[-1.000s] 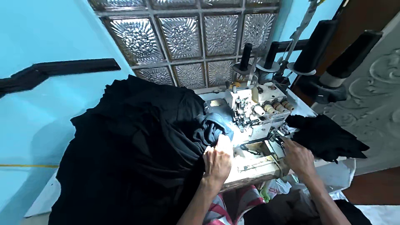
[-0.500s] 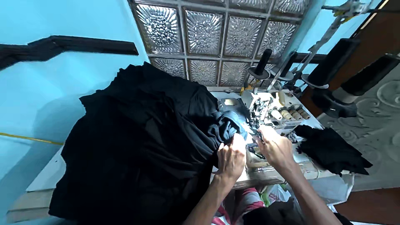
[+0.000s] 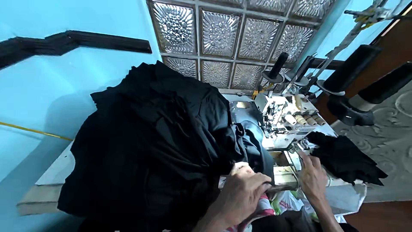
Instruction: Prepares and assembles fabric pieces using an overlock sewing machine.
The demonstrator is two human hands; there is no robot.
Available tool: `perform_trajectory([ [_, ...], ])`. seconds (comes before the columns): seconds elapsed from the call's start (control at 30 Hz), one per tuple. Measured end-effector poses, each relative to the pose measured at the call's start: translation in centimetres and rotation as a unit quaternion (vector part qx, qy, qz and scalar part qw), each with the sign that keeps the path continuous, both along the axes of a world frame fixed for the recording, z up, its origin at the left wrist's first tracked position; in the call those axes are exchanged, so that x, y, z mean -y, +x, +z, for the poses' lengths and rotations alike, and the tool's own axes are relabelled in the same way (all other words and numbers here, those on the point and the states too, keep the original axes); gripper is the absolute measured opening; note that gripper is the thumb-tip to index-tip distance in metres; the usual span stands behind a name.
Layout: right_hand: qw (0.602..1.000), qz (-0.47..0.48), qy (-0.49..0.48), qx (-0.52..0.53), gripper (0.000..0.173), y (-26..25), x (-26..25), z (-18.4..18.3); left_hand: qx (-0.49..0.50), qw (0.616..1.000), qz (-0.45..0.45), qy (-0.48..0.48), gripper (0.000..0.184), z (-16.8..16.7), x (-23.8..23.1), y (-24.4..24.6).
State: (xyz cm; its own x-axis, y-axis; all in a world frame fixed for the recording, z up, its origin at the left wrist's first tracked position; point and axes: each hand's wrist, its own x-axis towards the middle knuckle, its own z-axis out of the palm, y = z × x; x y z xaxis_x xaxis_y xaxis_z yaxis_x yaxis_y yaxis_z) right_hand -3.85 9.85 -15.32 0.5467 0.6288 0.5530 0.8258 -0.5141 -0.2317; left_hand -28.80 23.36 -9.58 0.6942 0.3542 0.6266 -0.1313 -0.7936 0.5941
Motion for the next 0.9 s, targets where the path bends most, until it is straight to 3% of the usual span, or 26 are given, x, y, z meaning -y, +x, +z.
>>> perform_trajectory([
  [0.1,0.999,0.014,-0.008,-0.04,0.036,2.2,1.2,-2.4,-0.036,0.999,-0.021,0.02,0.022,-0.2,0.8,-0.9],
  [0.2,0.994,0.063,0.018,-0.091,0.03,0.8,1.0,-1.0,-0.074,0.996,-0.041,-0.005,0.018,-0.7,1.4,-1.5],
  [0.33,0.947,0.286,0.078,-0.12,0.027,-4.8,-0.7,3.9,-0.07,0.997,-0.018,-0.01,0.018,-1.5,2.2,-1.7],
  [0.4,0.909,0.406,0.018,-0.099,0.028,-7.2,-1.7,5.6,-0.048,0.999,-0.003,-0.011,0.02,-1.4,2.4,-1.7],
  [0.47,0.888,0.456,-0.044,-0.04,0.021,-8.4,-2.8,6.3,-0.026,0.999,0.017,-0.015,0.019,-1.2,2.4,-2.0],
  [0.63,0.883,0.466,0.005,-0.052,0.025,-7.3,-3.5,6.6,-0.014,0.995,0.087,-0.047,0.011,-0.8,1.8,-2.8],
  [0.77,0.89,0.45,0.048,-0.05,0.03,-7.6,-2.9,6.6,-0.019,0.986,0.157,-0.047,0.027,-0.6,1.4,-2.3],
  [0.83,0.895,0.443,0.03,-0.045,0.03,-7.5,-2.8,6.4,-0.004,0.985,0.173,-0.03,0.016,-0.9,1.1,-2.0],
  [0.9,0.902,0.43,0.026,-0.039,0.019,-7.3,-2.7,6.0,0.017,0.986,0.164,-0.019,0.011,-1.2,0.9,-1.9],
])
